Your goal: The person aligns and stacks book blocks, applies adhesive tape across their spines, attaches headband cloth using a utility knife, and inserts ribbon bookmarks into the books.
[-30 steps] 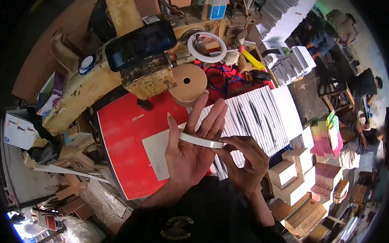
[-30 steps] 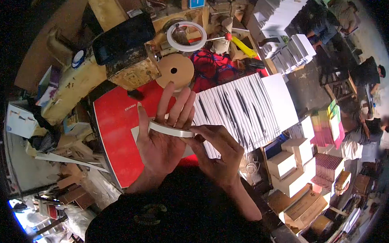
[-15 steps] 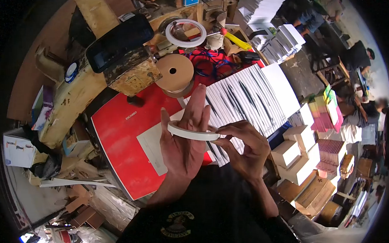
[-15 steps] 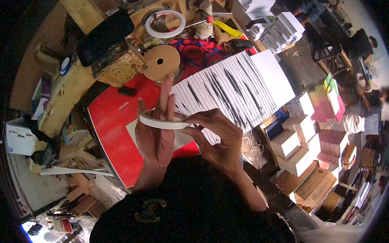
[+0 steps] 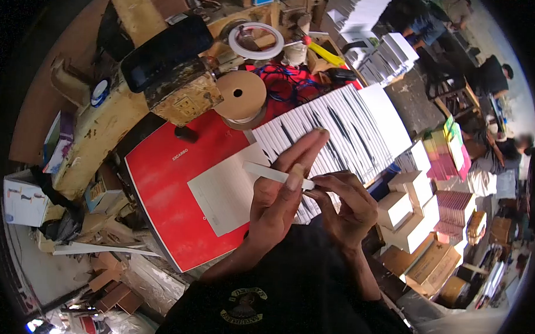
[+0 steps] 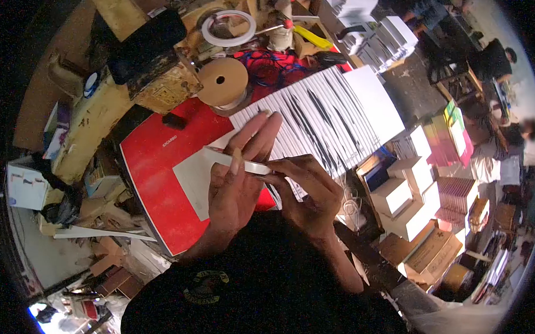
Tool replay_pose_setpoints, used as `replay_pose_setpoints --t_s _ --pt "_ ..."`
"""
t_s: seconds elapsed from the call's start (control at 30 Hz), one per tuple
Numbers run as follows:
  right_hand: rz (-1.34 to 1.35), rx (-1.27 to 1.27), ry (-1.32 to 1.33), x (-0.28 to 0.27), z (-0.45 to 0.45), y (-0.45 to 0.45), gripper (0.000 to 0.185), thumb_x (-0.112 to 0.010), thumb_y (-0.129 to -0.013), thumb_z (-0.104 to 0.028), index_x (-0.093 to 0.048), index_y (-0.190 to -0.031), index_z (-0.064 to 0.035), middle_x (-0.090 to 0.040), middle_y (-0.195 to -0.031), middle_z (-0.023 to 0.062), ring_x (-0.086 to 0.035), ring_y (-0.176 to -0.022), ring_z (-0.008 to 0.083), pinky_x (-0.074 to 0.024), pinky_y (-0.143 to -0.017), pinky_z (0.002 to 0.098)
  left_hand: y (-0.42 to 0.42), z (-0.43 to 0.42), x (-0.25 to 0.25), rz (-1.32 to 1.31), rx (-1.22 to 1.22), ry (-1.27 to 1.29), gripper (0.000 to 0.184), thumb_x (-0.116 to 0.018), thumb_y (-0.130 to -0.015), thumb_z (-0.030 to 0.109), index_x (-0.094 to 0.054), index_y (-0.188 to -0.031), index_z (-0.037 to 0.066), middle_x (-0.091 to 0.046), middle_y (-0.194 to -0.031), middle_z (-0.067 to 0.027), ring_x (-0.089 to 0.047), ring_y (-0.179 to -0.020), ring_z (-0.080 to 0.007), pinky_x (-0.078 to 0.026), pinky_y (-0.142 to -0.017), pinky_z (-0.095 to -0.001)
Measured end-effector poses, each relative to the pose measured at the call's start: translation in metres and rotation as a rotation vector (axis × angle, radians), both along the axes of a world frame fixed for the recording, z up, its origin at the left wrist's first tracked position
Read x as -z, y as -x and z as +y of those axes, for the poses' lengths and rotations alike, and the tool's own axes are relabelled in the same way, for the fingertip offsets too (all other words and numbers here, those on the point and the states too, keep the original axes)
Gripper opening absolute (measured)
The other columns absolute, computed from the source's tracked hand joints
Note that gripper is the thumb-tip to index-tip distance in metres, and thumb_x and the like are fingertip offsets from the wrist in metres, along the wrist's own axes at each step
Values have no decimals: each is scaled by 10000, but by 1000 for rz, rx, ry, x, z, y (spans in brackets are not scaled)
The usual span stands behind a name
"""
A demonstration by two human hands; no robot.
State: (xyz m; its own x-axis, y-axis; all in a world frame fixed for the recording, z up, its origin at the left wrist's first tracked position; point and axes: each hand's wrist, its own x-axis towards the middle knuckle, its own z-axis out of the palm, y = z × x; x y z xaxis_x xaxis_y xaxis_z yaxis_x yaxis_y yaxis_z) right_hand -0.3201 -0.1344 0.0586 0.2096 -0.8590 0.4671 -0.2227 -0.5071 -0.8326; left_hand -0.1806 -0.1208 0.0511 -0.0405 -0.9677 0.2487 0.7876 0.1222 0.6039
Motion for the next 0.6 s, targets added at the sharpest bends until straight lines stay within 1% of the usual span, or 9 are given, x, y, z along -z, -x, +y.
replay_pose_setpoints --t_s 0.03,0.1,0.2,0.27,0.33,0.4,0.43,0.5,0.6 --pt "3 17 -7 -3 2 1 248 -762 -777 102 -710 -1017 60 -715 -953 170 -691 -884 238 -552 -767 308 -2 2 1 -188 10 22 584 -423 -1062 260 -271 -1512 -79 -246 -1590 -269 -200 -1511 -355 -172 -1235 -439" --pt "33 -12 18 -9 4 3 276 -772 -770 91 -717 -1038 55 -720 -954 172 -693 -864 241 -555 -751 316 -2 -1 3 -269 40 45 560 -370 -1078 269 -289 -1505 -84 -223 -1604 -256 -155 -1523 -346 -162 -1241 -422" --pt "-88 -41 -45 -8 6 6 233 -757 -811 50 -718 -1041 63 -728 -962 169 -704 -868 225 -568 -746 313 -1 -4 7 192 87 49 613 -236 -1092 415 -260 -1547 5 -134 -1641 -217 -83 -1529 -373 -70 -1252 -474" --pt "-200 -56 -101 -7 8 6 214 -747 -826 37 -723 -1038 60 -734 -976 155 -712 -885 212 -576 -746 305 -2 -5 8 290 77 33 615 -232 -1091 418 -254 -1550 9 -134 -1641 -217 -79 -1530 -370 -65 -1253 -474" --pt "-345 31 -379 -13 13 6 214 -683 -913 -18 -689 -1102 81 -719 -1046 179 -710 -915 222 -589 -795 310 -5 -6 9 385 64 23 617 -228 -1091 422 -249 -1552 13 -134 -1641 -217 -75 -1531 -367 -60 -1254 -474" --pt "-359 82 -612 -19 17 5 254 -634 -980 -84 -664 -1167 86 -712 -1086 167 -696 -942 202 -570 -852 306 -5 -4 13 268 28 145 633 -208 -1091 412 -197 -1553 -21 -71 -1639 -240 -36 -1534 -353 -27 -1257 -465" --pt "-358 92 -608 -23 18 3 254 -634 -980 -84 -664 -1167 86 -712 -1086 167 -696 -942 202 -570 -852 306 -4 -3 13 215 16 207 642 -198 -1091 408 -171 -1553 -38 -40 -1639 -251 -17 -1535 -346 -11 -1259 -461" --pt "-386 -14 -907 -32 17 -2 271 -645 -982 -116 -673 -1179 68 -716 -1077 134 -670 -958 158 -533 -887 295 -9 7 10 -115 -26 76 677 -284 -1072 481 -253 -1549 1 -74 -1627 -279 -46 -1529 -371 -30 -1251 -481" --pt "-406 -158 -895 -24 20 -3 255 -616 -994 -91 -674 -1200 49 -725 -1094 104 -644 -1005 135 -505 -923 294 -28 1 12 -940 -300 545 371 -641 -957 354 -695 -1270 164 -309 -1523 -376 -122 -1464 -563 -270 -1096 -685"
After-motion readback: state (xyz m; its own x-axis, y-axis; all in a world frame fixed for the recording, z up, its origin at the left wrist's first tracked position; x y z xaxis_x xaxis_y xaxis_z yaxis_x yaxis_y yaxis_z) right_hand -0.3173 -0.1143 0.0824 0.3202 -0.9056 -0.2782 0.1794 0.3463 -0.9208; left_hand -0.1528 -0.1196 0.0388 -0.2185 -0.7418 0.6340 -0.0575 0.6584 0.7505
